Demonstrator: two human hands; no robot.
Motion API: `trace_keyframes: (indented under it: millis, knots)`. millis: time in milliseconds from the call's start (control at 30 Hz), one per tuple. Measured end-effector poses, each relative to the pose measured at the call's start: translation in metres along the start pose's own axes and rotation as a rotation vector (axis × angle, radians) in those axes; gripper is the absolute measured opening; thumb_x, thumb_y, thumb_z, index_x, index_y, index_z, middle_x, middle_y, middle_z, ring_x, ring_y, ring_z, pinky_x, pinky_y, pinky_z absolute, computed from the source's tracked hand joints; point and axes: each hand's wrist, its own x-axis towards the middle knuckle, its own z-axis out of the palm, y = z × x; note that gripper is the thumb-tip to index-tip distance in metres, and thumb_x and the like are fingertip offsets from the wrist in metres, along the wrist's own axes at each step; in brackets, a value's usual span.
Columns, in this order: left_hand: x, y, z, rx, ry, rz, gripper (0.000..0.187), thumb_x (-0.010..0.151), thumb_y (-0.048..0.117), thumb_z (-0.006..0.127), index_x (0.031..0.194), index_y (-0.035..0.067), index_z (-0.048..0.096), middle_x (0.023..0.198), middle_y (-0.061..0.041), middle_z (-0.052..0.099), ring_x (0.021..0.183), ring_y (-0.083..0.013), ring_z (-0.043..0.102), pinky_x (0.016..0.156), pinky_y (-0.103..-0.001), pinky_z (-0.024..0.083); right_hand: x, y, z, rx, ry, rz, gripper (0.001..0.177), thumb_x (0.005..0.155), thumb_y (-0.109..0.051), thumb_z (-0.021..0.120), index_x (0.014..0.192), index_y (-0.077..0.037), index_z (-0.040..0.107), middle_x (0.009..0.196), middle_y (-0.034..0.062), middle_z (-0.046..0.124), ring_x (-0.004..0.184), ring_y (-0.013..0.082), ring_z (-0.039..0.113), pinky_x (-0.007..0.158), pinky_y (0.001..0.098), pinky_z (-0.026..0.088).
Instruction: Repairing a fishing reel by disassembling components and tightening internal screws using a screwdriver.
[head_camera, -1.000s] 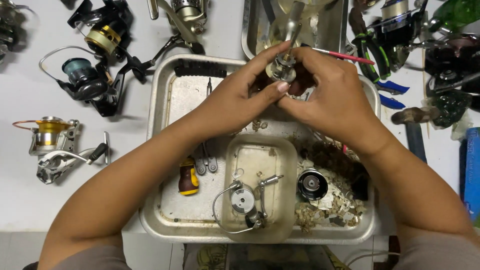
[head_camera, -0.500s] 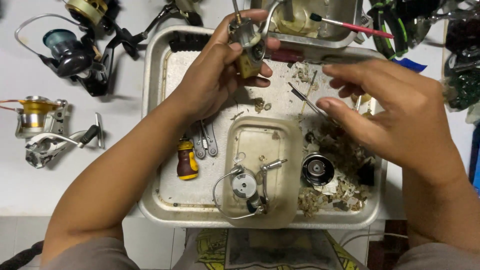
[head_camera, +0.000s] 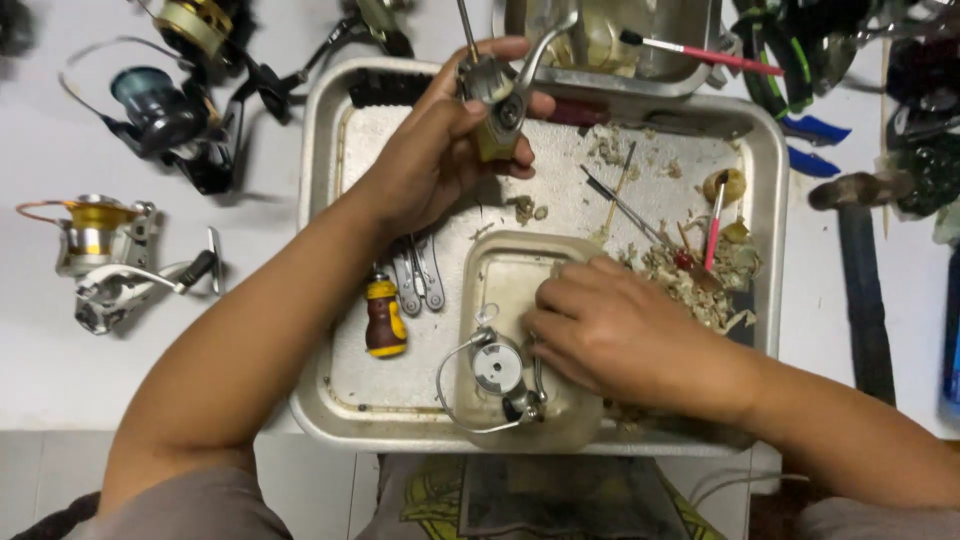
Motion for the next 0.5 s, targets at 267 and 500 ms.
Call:
trace_keyframes:
  millis: [267, 500]
  knots:
    - [0.0, -0.002, 0.004, -0.11, 0.008, -0.016, 0.045, 0.104, 0.013, 0.037, 0.149, 0.008, 0.035, 0.13, -0.024, 0.061, 0.096, -0.0304, 0.065, 0.09, -0.046, 0.058, 0.013, 0.012, 0.011, 0.08, -0.201, -0.003, 0.009, 0.095, -0.019, 0.073, 0.099, -0.012, 0.077, 0.081, 0.0022, 0.066, 0.079, 0.0216, 0.064, 0.08, 0.0417, 0.053]
    - [-0.001, -0.004, 0.001, -0.168, -0.036, -0.002, 0.048, 0.104, 0.015, 0.041, 0.15, 0.007, 0.034, 0.133, -0.025, 0.058, 0.098, -0.0311, 0.065, 0.094, -0.047, 0.056, 0.014, 0.026, -0.02, 0.388, -0.087, -0.062, 0.023, 0.102, -0.029, 0.059, 0.102, -0.012, 0.074, 0.092, 0.0036, 0.076, 0.087, 0.0181, 0.074, 0.084, 0.0313, 0.063]
